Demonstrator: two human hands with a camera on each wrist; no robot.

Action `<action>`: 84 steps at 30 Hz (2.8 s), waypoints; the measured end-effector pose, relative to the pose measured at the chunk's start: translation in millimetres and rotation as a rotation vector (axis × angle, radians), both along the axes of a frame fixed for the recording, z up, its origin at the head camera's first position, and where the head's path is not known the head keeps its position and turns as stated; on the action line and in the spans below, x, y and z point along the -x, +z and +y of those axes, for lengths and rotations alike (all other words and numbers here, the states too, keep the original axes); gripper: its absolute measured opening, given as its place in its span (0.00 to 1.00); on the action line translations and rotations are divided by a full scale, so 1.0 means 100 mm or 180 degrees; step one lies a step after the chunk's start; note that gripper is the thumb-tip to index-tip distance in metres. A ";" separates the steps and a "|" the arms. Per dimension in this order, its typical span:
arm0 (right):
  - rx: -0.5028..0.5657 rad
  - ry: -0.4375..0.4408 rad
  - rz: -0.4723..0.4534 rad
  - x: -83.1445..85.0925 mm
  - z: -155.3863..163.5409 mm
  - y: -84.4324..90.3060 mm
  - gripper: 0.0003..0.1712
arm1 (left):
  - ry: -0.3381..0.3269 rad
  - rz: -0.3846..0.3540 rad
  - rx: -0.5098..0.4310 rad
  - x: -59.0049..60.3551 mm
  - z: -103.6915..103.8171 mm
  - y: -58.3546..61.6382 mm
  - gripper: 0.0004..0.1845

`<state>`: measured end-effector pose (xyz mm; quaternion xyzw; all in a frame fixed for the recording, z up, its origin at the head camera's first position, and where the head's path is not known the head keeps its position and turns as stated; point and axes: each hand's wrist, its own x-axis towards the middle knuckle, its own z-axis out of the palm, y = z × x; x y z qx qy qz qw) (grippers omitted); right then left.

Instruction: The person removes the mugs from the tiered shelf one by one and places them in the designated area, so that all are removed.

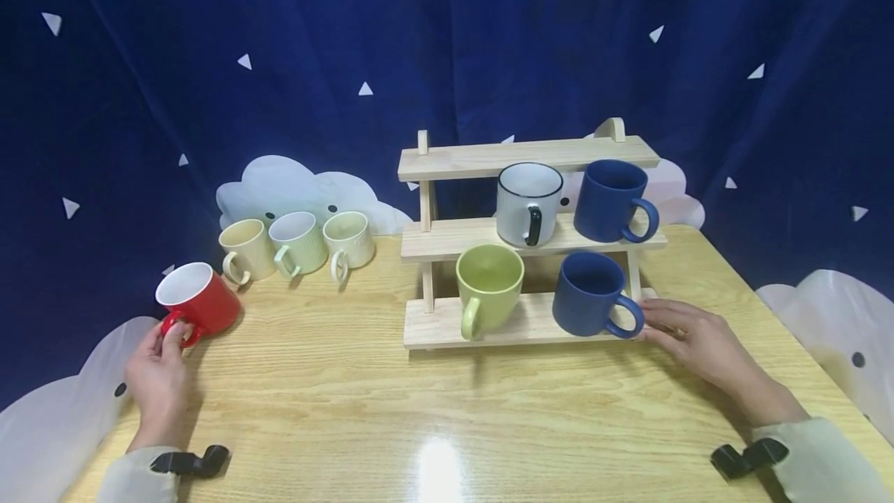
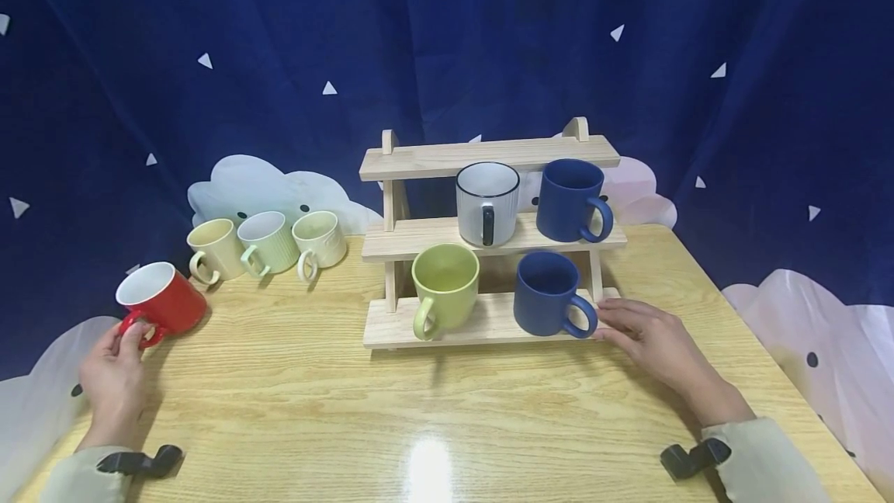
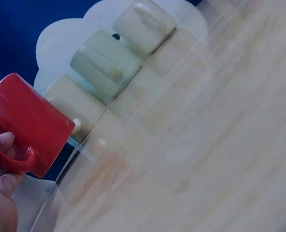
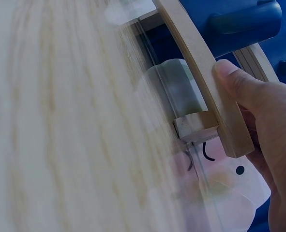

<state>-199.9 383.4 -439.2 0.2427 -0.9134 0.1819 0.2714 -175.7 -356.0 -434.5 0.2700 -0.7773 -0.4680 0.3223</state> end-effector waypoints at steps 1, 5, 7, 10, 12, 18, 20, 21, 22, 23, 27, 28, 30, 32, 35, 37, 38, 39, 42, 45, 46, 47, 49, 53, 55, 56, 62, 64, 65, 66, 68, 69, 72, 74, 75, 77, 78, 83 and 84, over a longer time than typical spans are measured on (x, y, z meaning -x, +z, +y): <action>-0.0003 -0.0004 -0.0004 0.00 0.00 0.00 0.21 | 0.0021 -0.0019 0.0081 0.00 -0.01 -0.01 0.22; -0.0012 -0.0035 -0.0035 0.00 0.00 0.01 0.21 | 0.0051 -0.0049 0.0102 0.01 -0.02 -0.01 0.23; -0.0014 -0.0053 -0.0054 0.00 0.00 0.01 0.21 | 0.0044 -0.0037 0.0051 0.02 -0.03 -0.02 0.22; -0.0007 -0.0069 -0.0069 -0.01 0.01 0.01 0.21 | 0.0032 -0.0128 0.0072 0.03 -0.04 -0.03 0.22; 0.0008 -0.0050 -0.0074 -0.01 0.01 0.01 0.21 | 0.0021 -0.0203 0.0087 0.03 -0.05 -0.03 0.23; -0.0032 -0.0069 -0.0106 0.00 0.01 0.00 0.21 | 0.0123 -0.0390 0.0362 0.01 -0.07 -0.04 0.22; -0.0061 -0.0102 -0.0149 -0.01 0.01 0.01 0.20 | 0.0142 -0.0378 0.0431 0.01 -0.07 -0.04 0.21; -0.0073 -0.0111 -0.0172 -0.01 0.01 0.01 0.20 | 0.0136 -0.0362 0.0453 0.01 -0.07 -0.04 0.21; -0.0082 -0.0120 -0.0193 -0.01 0.01 0.01 0.20 | 0.0132 -0.0352 0.0470 0.01 -0.08 -0.05 0.21; -0.0087 -0.0123 -0.0207 -0.01 0.00 0.01 0.20 | 0.0115 -0.0353 0.0443 0.01 -0.08 -0.05 0.21; -0.0066 -0.0109 -0.0174 -0.01 0.00 0.03 0.20 | 0.0023 -0.0414 0.0404 -0.01 -0.09 -0.03 0.24; -0.0049 -0.0097 -0.0153 -0.02 0.00 0.02 0.20 | 0.0000 -0.0437 0.0401 -0.01 -0.09 -0.02 0.25; -0.0033 -0.0069 -0.0110 -0.01 0.00 0.02 0.20 | -0.0058 -0.0490 0.0413 -0.02 -0.09 -0.01 0.27; 0.0006 -0.0031 -0.0081 -0.01 0.00 0.01 0.20 | -0.0070 -0.0528 0.0425 -0.03 -0.09 -0.01 0.27; 0.0021 0.0003 -0.0054 -0.01 -0.01 0.01 0.20 | -0.0066 -0.0561 0.0371 -0.04 -0.09 0.00 0.27; 0.0034 0.0019 -0.0038 -0.01 -0.01 0.01 0.20 | -0.0042 -0.0558 0.0338 -0.05 -0.08 0.01 0.26; 0.0034 0.0018 -0.0034 -0.01 -0.01 0.02 0.20 | -0.0035 -0.0549 0.0323 -0.05 -0.08 0.01 0.26; 0.0035 0.0016 -0.0032 -0.02 -0.01 0.02 0.20 | -0.0031 -0.0565 0.0310 -0.04 -0.08 0.01 0.26; 0.0024 0.0023 -0.0018 -0.02 -0.01 0.02 0.20 | -0.0046 -0.0567 0.0389 -0.04 -0.09 0.02 0.26; 0.0020 0.0010 -0.0022 -0.03 -0.01 0.03 0.20 | -0.0037 -0.0609 0.0486 -0.04 -0.10 0.03 0.26; 0.0011 0.0009 -0.0015 -0.03 -0.01 0.03 0.20 | -0.0033 -0.0612 0.0519 -0.04 -0.10 0.02 0.25; 0.0005 0.0006 -0.0012 -0.03 -0.01 0.03 0.20 | -0.0026 -0.0634 0.0520 -0.04 -0.10 0.02 0.26; -0.0004 -0.0005 -0.0023 -0.03 -0.01 0.03 0.20 | -0.0012 -0.0642 0.0540 -0.05 -0.10 0.02 0.25; -0.0015 -0.0010 -0.0034 -0.04 -0.01 0.03 0.21 | -0.0019 -0.0645 0.0523 -0.06 -0.11 0.02 0.26; -0.0006 -0.0004 -0.0034 -0.03 -0.02 0.03 0.21 | -0.0023 -0.0649 0.0544 -0.06 -0.11 0.03 0.26; -0.0003 -0.0002 -0.0029 -0.03 -0.02 0.03 0.21 | -0.0030 -0.0647 0.0561 -0.06 -0.11 0.03 0.26; 0.0040 0.0005 -0.0033 -0.03 -0.01 0.03 0.21 | -0.0054 -0.0587 0.0618 -0.07 -0.09 0.05 0.25; 0.0050 0.0009 -0.0039 -0.03 0.00 0.02 0.21 | -0.0068 -0.0545 0.0566 -0.08 -0.08 0.07 0.26; 0.0047 0.0010 -0.0037 -0.03 0.00 0.02 0.21 | -0.0064 -0.0500 0.0544 -0.08 -0.08 0.09 0.26; 0.0045 0.0010 -0.0040 -0.03 0.00 0.02 0.21 | -0.0047 -0.0473 0.0521 -0.09 -0.08 0.11 0.27; 0.0039 0.0020 -0.0034 -0.02 0.00 0.01 0.21 | -0.0032 -0.0411 0.0451 -0.11 -0.06 0.16 0.28; 0.0034 0.0024 -0.0034 -0.02 -0.01 0.01 0.21 | -0.0017 -0.0388 0.0446 -0.12 -0.06 0.18 0.28; 0.0032 0.0046 -0.0023 0.00 -0.01 0.02 0.21 | -0.0022 -0.0340 0.0514 -0.15 -0.03 0.27 0.28; 0.0035 0.0060 -0.0012 0.00 -0.02 0.02 0.21 | -0.0115 -0.0344 0.0597 -0.15 0.00 0.33 0.28; 0.0039 0.0066 -0.0009 0.00 -0.02 0.02 0.20 | -0.0153 -0.0358 0.0672 -0.14 0.02 0.37 0.28; 0.0044 0.0071 -0.0004 0.00 -0.02 0.03 0.20 | -0.0261 -0.0390 0.0784 -0.13 0.08 0.43 0.27; 0.0041 0.0072 -0.0004 0.00 -0.03 0.03 0.20 | -0.0322 -0.0385 0.0823 -0.11 0.12 0.46 0.26; 0.0028 0.0061 -0.0016 -0.01 -0.03 0.03 0.20 | -0.0545 -0.0274 0.0959 -0.03 0.33 0.60 0.21; 0.0025 0.0064 -0.0012 -0.01 -0.03 0.03 0.20 | -0.0593 -0.0222 0.0986 -0.01 0.37 0.63 0.21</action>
